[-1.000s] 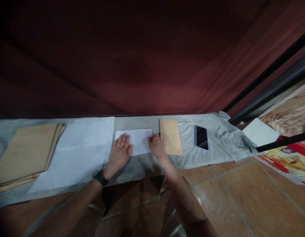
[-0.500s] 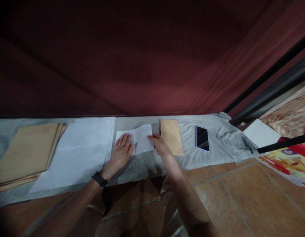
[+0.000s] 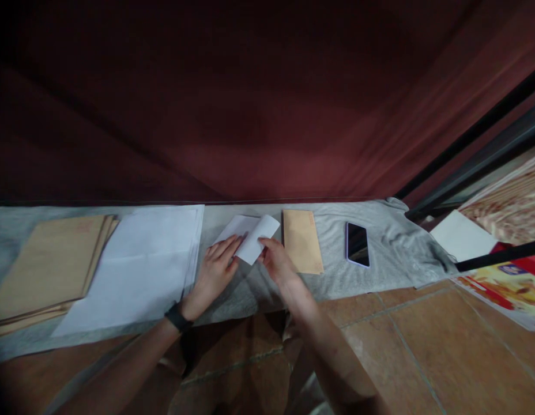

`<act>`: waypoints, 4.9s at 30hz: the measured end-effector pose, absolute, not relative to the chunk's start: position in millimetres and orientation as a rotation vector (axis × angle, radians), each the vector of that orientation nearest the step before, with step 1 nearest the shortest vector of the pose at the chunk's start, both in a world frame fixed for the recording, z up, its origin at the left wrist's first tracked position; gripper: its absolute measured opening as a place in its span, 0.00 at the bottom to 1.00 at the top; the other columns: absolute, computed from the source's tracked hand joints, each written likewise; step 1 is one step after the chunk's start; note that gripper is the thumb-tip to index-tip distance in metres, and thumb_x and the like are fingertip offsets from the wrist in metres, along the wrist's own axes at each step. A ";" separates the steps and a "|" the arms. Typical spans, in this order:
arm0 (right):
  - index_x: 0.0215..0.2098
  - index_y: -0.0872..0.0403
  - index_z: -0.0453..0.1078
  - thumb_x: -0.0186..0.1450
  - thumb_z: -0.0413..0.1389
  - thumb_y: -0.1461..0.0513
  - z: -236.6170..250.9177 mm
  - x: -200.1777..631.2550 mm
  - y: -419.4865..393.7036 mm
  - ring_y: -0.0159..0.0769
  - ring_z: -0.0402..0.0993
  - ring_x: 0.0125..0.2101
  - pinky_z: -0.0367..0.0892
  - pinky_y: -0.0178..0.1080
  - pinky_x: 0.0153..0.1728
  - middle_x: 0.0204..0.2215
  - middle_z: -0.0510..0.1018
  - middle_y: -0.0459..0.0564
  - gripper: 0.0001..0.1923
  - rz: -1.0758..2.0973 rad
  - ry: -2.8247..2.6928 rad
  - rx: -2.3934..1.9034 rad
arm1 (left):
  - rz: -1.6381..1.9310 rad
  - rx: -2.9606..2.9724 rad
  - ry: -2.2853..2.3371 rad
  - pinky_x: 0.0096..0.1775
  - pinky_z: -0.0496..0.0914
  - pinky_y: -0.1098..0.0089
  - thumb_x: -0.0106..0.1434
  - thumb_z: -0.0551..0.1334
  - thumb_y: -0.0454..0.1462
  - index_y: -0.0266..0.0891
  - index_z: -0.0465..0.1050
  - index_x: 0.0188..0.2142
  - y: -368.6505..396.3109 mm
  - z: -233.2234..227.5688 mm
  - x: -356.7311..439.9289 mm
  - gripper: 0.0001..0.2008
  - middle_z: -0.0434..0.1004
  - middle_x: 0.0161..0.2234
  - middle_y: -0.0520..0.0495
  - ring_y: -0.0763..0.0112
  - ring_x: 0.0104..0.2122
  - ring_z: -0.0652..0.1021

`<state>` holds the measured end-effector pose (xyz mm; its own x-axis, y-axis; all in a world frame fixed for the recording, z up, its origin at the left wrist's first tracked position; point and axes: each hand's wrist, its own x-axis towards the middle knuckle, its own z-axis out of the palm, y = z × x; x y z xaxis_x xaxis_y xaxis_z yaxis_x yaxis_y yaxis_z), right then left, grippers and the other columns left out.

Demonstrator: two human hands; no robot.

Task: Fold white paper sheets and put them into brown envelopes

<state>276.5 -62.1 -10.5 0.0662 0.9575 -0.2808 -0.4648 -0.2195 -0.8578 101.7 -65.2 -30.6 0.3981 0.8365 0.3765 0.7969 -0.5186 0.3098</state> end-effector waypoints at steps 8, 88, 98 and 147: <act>0.41 0.51 0.71 0.63 0.51 0.48 -8.3 297.9 -57.2 0.43 0.79 0.39 0.74 0.41 0.37 0.38 0.82 0.50 0.19 1.320 -0.601 -1.119 | 1.072 2.445 1.316 0.54 0.72 0.60 0.71 0.51 0.34 0.44 0.75 0.54 -63.6 -14.8 86.2 0.19 0.80 0.51 0.47 0.62 0.50 0.76; 0.30 0.54 0.72 0.71 0.49 0.52 -41.8 315.9 -55.9 0.33 0.68 0.25 0.59 0.34 0.30 0.21 0.72 0.44 0.19 1.221 -1.796 -1.787 | 0.605 1.837 1.609 0.26 0.56 0.71 0.64 0.53 0.50 0.42 0.60 0.19 -38.2 -27.4 46.4 0.22 0.60 0.17 0.55 0.72 0.22 0.65; 0.35 0.54 0.76 0.72 0.50 0.54 -36.7 300.0 -54.2 0.42 0.77 0.35 0.65 0.37 0.36 0.32 0.80 0.53 0.17 0.881 -1.979 -2.000 | 0.169 2.060 2.016 0.34 0.65 0.68 0.70 0.52 0.45 0.42 0.75 0.36 -42.9 -12.0 62.8 0.15 0.82 0.33 0.43 0.61 0.35 0.81; 0.70 0.61 0.54 0.76 0.43 0.56 -71.4 228.4 -83.6 0.46 0.48 0.70 0.48 0.51 0.69 0.70 0.56 0.59 0.29 0.150 -2.211 -1.724 | 0.337 2.428 2.035 0.50 0.67 0.52 0.69 0.52 0.37 0.33 0.72 0.49 -46.3 -27.2 78.4 0.15 0.80 0.43 0.33 0.49 0.46 0.78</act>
